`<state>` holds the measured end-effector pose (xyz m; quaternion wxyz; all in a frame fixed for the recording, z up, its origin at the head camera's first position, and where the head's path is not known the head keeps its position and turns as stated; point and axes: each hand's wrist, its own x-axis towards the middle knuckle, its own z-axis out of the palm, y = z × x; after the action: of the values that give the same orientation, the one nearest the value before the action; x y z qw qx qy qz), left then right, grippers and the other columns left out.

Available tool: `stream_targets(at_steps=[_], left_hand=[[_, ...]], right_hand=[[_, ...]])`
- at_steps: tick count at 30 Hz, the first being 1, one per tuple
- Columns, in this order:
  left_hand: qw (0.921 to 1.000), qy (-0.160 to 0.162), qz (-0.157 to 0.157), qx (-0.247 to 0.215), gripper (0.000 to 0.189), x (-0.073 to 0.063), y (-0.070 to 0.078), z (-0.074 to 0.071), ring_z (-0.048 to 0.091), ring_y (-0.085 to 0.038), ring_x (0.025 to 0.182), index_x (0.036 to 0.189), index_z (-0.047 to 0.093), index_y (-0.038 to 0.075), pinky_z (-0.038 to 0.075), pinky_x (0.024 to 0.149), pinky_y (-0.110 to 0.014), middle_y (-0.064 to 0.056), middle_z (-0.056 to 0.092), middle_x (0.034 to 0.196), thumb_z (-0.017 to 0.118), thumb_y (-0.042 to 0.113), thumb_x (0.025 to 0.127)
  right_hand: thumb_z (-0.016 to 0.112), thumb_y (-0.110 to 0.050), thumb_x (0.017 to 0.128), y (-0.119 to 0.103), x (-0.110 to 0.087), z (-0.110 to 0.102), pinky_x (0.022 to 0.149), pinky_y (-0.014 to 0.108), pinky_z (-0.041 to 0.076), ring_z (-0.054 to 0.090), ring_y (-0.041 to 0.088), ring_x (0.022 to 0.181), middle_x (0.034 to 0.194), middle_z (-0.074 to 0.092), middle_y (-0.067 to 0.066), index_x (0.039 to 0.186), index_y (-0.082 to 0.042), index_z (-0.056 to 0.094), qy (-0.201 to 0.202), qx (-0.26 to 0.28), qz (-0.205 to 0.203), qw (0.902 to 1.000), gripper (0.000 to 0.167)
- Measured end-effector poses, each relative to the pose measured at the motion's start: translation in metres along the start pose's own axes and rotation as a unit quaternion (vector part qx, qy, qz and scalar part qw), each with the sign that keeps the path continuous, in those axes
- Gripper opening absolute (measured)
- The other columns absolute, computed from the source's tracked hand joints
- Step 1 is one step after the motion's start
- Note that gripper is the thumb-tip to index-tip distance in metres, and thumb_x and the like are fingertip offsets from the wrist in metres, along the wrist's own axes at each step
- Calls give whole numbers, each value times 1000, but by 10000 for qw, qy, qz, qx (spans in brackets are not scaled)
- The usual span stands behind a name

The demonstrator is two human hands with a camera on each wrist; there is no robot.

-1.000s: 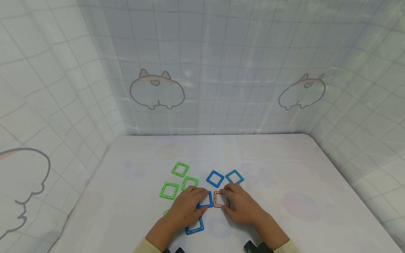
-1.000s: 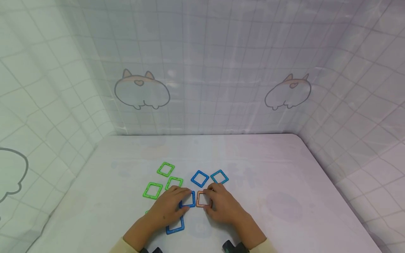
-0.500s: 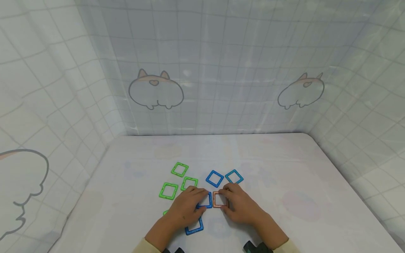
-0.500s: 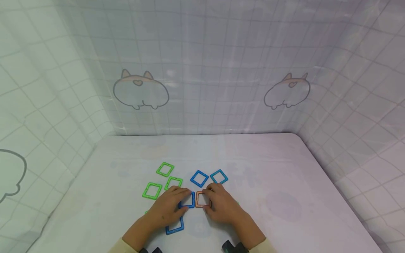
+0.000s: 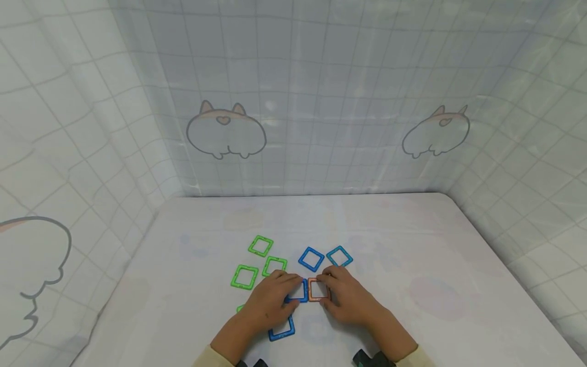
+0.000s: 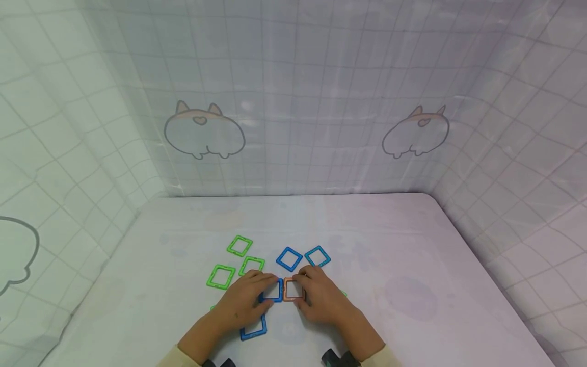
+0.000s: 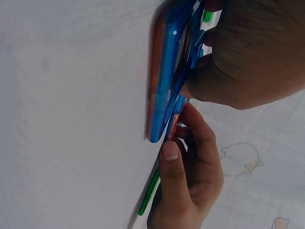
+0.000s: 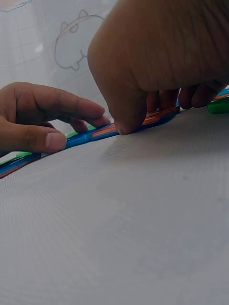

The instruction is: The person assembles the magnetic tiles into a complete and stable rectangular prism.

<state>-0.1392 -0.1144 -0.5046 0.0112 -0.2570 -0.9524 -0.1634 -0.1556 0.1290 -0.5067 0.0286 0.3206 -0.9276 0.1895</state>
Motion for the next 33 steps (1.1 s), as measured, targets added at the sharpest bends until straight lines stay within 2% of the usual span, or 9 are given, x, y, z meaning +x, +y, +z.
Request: stream_targets(at_steps=[10,16,24,29,33], left_hand=[[10000,-34,-72,-45,54,-1,0,2,49,-13,129,142,56,25,46,109,-40,12,57,141,67,45,93],[10000,-25,-18,13,55,-1,1,1,48,-14,130,142,56,24,45,109,-40,11,56,142,67,44,93],[9998,-84,105,130,53,-2,4,-4,47,-14,132,142,56,25,45,110,-41,10,54,144,63,47,94],[9996,73,-27,277,54,-7,3,-6,49,-17,133,140,58,25,46,109,-41,5,56,140,66,49,92],[9990,196,-126,394,54,-11,-3,-6,51,-15,127,138,59,24,48,107,-39,5,57,133,66,50,91]], right_hand=[[72,-29,89,1,-1,1,97,33,51,48,8,111,125,55,-8,131,-13,64,43,92,-127,9999,46],[75,-38,86,4,-2,3,95,32,52,47,8,111,124,55,-8,131,-14,64,247,67,-269,9993,52],[77,-35,85,4,0,3,92,32,53,48,8,107,121,57,-6,127,-12,66,520,-2,-441,9977,49],[78,-34,85,4,0,2,92,32,53,48,8,106,119,57,-6,125,-12,67,577,17,-428,9974,48],[77,-34,86,4,-1,2,91,31,53,48,8,106,119,57,-6,125,-12,67,521,42,-318,9981,46]])
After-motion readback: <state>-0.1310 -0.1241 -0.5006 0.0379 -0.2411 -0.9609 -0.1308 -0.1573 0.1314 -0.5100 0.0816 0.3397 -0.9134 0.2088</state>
